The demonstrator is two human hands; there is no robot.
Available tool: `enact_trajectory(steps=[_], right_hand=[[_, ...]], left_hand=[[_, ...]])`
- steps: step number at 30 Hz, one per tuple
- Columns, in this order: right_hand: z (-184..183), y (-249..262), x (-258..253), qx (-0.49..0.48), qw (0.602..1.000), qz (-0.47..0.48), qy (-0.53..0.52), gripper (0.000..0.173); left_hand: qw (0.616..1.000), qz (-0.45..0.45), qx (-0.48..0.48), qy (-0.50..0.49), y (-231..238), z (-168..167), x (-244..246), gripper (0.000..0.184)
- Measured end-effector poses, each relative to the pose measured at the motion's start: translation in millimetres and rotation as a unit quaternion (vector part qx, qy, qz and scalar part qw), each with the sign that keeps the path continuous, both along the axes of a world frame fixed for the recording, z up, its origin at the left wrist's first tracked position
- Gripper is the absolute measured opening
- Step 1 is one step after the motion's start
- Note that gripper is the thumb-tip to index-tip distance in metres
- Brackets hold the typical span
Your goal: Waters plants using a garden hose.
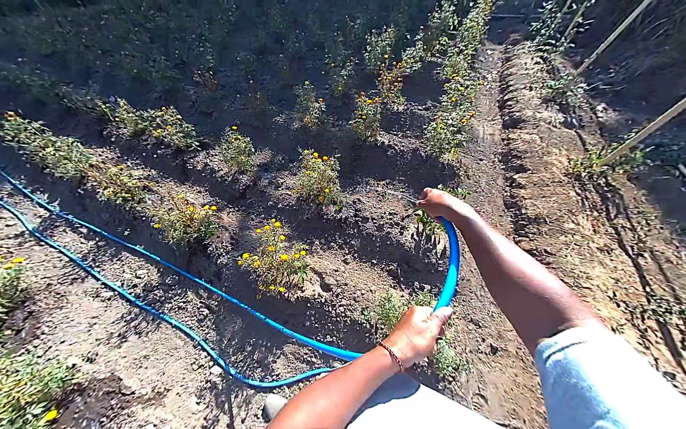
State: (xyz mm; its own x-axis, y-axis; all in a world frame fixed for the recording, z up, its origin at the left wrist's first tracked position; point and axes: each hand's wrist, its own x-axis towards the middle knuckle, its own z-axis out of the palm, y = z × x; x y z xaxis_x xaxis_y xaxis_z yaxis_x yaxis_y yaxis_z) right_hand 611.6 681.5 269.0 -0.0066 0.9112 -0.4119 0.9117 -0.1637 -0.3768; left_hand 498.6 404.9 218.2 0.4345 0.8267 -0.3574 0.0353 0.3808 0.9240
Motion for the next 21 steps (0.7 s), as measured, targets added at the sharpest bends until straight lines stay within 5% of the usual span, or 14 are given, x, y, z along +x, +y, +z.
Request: enact_trajectory(steps=[21], right_hand=[[0, 2, 3, -0.005, 1.000, 0.002, 0.005, 0.030]], left_hand=[[1.000, 0.000, 0.007, -0.014, -1, -3, 2, 0.046]])
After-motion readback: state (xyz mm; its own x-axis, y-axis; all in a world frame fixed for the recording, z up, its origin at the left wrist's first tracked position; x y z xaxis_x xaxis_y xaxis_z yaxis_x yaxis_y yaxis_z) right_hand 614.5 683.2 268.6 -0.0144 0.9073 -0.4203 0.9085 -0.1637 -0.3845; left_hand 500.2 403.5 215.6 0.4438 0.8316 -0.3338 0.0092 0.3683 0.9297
